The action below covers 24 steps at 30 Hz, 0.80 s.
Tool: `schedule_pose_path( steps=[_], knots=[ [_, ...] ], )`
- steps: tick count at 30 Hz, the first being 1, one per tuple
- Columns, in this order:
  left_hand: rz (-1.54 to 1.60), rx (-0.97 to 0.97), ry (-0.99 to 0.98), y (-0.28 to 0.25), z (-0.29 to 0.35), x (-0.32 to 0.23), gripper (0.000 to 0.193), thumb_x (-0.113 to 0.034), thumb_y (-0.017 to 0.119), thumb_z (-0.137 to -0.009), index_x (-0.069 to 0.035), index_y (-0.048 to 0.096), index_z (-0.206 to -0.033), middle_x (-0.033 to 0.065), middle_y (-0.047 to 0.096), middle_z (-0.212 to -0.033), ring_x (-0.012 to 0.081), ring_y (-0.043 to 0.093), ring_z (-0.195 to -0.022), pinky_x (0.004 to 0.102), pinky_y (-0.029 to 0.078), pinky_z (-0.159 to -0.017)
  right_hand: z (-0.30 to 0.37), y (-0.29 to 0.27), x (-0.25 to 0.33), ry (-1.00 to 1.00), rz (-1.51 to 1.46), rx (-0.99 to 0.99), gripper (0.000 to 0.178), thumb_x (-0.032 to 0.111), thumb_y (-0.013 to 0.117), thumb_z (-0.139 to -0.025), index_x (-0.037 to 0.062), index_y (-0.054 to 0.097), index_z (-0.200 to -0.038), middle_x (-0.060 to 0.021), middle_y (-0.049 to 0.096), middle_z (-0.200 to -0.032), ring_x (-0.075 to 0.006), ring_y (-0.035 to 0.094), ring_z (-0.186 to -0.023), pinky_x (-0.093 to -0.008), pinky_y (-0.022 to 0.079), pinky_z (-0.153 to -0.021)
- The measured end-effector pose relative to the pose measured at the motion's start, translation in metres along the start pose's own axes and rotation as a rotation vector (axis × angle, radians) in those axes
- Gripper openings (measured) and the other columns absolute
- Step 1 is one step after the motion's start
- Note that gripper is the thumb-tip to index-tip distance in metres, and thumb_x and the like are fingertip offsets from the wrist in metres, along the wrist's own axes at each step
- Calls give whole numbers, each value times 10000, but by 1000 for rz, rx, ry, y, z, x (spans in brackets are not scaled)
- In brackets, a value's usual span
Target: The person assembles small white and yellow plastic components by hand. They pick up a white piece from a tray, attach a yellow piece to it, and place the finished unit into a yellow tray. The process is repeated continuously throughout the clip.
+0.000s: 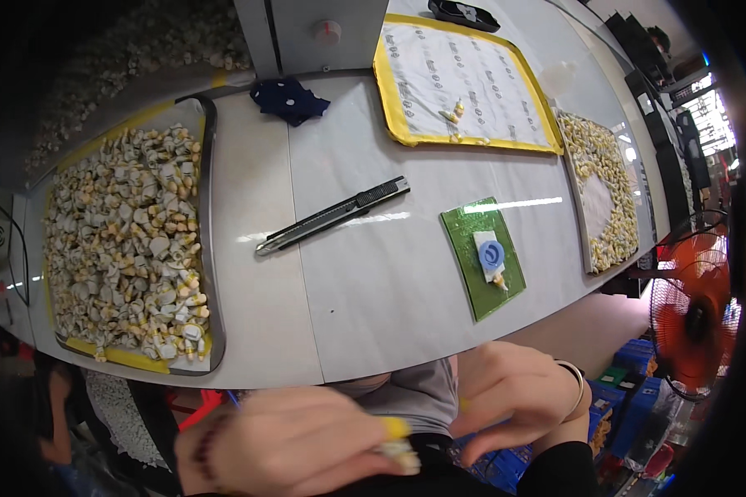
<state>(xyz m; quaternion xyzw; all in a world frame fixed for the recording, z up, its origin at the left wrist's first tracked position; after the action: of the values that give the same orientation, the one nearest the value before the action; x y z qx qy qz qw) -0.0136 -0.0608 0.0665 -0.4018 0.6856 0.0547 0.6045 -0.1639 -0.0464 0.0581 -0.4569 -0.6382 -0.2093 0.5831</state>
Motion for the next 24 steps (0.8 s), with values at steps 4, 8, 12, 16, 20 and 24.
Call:
schedule_pose_path(
  steps=[4, 8, 12, 16, 20, 24],
  knots=[
    [-905, -118, -322, -98, 3, -3, 277, -138, 725, -636, -37, 640, -880, 101, 614, -783, 315, 591, -751, 406, 466, -713, 27, -29, 1, -8, 105, -172, 240, 170, 793, -704, 59, 676, -883, -42, 545, -796, -190, 528, -686, -283, 427, -580],
    [-1309, -166, -312, -171, 0, 19, 355, -139, 716, -703, -16, 614, -1020, 153, 610, -956, 317, 572, -873, 389, 453, -783, 29, -33, -1, -19, 147, -231, 204, 160, 801, -688, 64, 680, -821, -39, 548, -773, -184, 527, -667, -283, 418, -569],
    [-984, -161, -296, -217, -80, 92, 382, -139, 695, -741, -20, 606, -1093, 145, 630, -899, 237, 613, -778, 331, 477, -703, 20, -28, 8, -63, 198, -177, 189, 134, 794, -689, 66, 676, -820, -40, 576, -789, -185, 533, -667, -285, 411, -565],
    [-970, -61, -589, -214, -114, 150, 444, -197, 705, -717, -22, 603, -1111, 148, 629, -840, 232, 619, -739, 338, 476, -665, 36, -36, 12, -3, 257, -221, 171, 117, 791, -685, 70, 678, -805, -30, 586, -759, -179, 538, -653, -282, 408, -561],
    [-982, -150, -429, -209, -115, 158, 385, -235, 677, -745, -9, 623, -1051, 179, 636, -873, 305, 623, -813, 384, 478, -708, 62, -52, 6, 97, 306, -305, 160, 95, 792, -666, 73, 671, -768, -25, 580, -718, -171, 537, -619, -275, 408, -545],
    [-1058, 15, -457, -213, -115, 168, 327, -203, 614, -802, 2, 600, -1057, 195, 622, -907, 317, 605, -782, 373, 465, -704, 63, -64, 7, 114, 385, -314, 173, 74, 794, -643, 76, 658, -749, -17, 583, -686, -167, 543, -605, -269, 415, -535]
  ],
)
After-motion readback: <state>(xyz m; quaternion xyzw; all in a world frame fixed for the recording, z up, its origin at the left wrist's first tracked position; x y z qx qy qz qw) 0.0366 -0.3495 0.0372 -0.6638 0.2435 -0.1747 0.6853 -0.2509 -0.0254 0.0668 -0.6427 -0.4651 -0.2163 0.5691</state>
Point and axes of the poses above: each hand's wrist, its own z-axis away from the middle knuckle, its own y-axis out of the palm, x = y × z, the point moved 8 cm from there along -z, towards the middle knuckle
